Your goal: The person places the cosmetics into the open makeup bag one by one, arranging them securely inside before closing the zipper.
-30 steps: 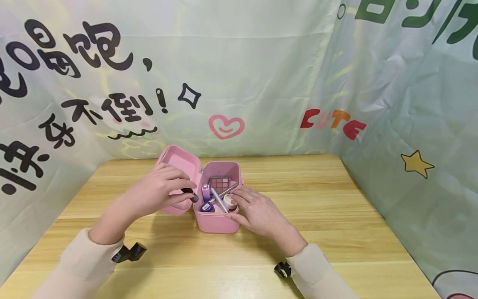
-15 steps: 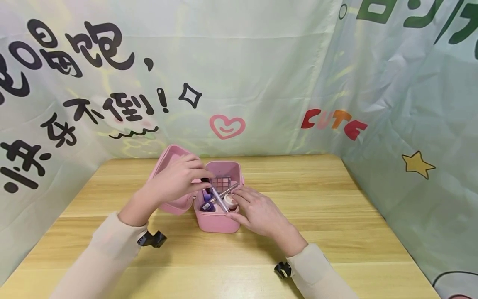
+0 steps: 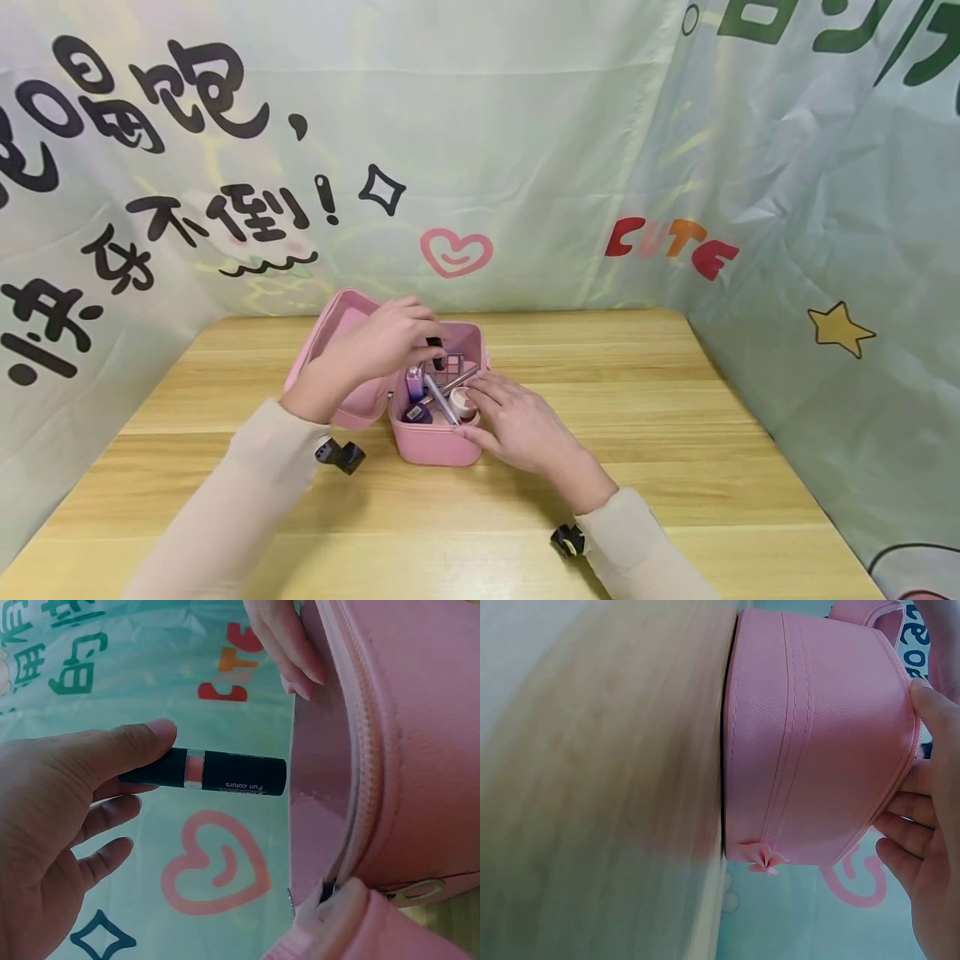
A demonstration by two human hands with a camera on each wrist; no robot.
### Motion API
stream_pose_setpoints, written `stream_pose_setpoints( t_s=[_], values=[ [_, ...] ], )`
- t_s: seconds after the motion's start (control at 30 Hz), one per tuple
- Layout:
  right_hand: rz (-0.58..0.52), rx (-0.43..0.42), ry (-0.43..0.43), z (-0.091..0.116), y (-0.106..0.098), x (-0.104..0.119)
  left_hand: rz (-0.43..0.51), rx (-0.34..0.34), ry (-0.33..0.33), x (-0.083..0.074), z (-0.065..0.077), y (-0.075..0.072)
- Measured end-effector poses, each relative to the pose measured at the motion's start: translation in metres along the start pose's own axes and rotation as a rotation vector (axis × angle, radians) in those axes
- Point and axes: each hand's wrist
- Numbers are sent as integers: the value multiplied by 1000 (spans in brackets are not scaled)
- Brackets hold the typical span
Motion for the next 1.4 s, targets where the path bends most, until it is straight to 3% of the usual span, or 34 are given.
stream_pose_setpoints(
  t_s=[0.3, 0.63, 0.83, 1.07, 1.4],
  values=[
    [6, -7, -10, 0, -1, -1, -2, 107, -63, 6, -26, 9],
    [6, -4, -5, 0, -1, 0, -64, 176, -58, 11, -50, 29],
    [12, -21, -19, 1, 0, -1, -94, 216, -46, 13, -54, 47],
    [8, -17, -35, 0, 0, -1, -110, 217, -55, 16, -57, 59],
    [7, -9, -13, 1, -2, 1, -143, 287, -26, 16, -64, 70]
  ],
)
Point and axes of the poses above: each hand's wrist, its own z-axis away from the middle knuckle, its own y-axis out of the palm, x = y × z, and after that the axes turned 4 degrees about -z, right-handed
